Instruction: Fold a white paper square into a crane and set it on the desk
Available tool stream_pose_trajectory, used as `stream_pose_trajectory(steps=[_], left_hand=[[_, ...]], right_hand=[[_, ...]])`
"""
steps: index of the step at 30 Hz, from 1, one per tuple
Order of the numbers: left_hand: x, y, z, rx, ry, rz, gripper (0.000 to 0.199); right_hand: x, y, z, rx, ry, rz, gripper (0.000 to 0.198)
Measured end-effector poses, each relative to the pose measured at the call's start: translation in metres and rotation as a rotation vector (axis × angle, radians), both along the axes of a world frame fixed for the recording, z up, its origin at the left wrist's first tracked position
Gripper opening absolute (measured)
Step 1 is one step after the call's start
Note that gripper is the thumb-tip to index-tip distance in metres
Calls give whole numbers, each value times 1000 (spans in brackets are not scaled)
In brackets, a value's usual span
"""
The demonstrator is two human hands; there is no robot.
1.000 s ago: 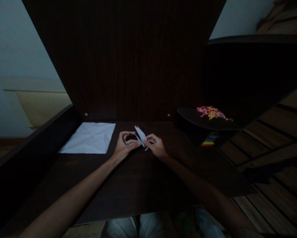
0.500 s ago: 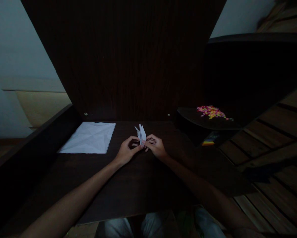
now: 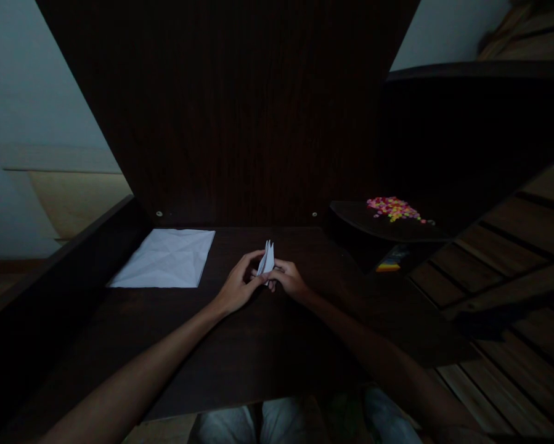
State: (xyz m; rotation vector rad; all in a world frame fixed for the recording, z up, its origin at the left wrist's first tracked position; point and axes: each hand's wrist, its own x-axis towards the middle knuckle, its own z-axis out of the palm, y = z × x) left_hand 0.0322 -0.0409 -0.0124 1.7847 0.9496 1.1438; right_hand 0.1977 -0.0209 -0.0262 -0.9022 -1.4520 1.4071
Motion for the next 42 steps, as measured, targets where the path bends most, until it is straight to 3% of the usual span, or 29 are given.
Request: stream_pose_trajectory(steps=[10, 17, 29, 37, 42], left_hand=[[0, 2, -2, -46, -24, -2, 47], [0, 8, -6, -193, -235, -25, 67], [-1, 10, -5, -279, -172, -22, 37], [-1, 8, -3, -227, -161, 30, 37], [-2, 9, -2, -207, -142, 6, 40]], right_hand=[[2, 3, -3, -87, -39, -20, 12], [5, 4, -4, -42, -88, -21, 15], [4, 1, -5, 97, -160, -20, 43], [6, -1, -3, 36, -118, 115, 46], [5, -5, 1, 50, -145, 94, 44]])
